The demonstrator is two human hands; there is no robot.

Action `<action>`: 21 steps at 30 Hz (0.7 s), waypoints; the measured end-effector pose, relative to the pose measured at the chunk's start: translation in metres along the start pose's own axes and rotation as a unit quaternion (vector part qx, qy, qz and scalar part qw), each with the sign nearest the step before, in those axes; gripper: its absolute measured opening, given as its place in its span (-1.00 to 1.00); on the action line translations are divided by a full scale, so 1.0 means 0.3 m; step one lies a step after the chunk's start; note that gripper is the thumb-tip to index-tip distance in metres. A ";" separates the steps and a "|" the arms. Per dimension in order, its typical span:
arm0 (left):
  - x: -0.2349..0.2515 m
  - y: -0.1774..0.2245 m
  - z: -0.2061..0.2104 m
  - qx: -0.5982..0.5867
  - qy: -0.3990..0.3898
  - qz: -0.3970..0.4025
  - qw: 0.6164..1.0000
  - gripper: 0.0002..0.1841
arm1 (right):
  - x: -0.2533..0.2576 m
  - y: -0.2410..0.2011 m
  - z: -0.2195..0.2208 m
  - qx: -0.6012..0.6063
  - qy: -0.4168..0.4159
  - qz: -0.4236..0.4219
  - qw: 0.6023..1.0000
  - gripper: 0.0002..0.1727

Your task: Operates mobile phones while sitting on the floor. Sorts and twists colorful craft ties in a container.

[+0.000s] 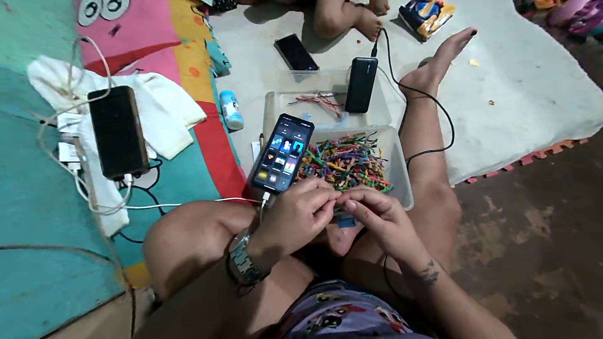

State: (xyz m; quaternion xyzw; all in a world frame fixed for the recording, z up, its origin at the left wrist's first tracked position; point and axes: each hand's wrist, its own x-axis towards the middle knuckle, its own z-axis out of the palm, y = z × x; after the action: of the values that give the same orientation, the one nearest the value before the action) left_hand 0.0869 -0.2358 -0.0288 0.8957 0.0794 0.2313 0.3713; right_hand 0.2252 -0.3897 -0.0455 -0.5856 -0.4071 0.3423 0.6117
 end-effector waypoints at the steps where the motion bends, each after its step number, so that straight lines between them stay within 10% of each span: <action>1: 0.000 0.002 0.001 0.005 0.002 0.003 1.000 -0.81 | -0.003 -0.001 -0.002 0.012 -0.003 0.008 1.000 -0.75; 8: 0.013 0.044 -0.011 -0.115 -0.002 -0.157 0.981 -0.86 | -0.020 -0.006 0.012 0.035 -0.009 -0.012 0.999 -0.66; 13: 0.035 0.043 -0.062 -0.481 -0.068 -0.341 0.805 -0.78 | -0.030 0.007 0.033 0.028 -0.027 -0.083 0.996 -0.63; 21: 0.018 0.040 -0.014 -0.361 -0.039 -0.226 0.904 -0.91 | -0.010 0.011 0.022 0.098 0.014 -0.047 0.994 -0.76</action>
State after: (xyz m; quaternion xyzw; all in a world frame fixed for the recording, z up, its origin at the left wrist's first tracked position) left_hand 0.0891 -0.2401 -0.0158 0.6671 0.1761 0.1189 0.7140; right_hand 0.2180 -0.3893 -0.0491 -0.5078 -0.3903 0.3435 0.6869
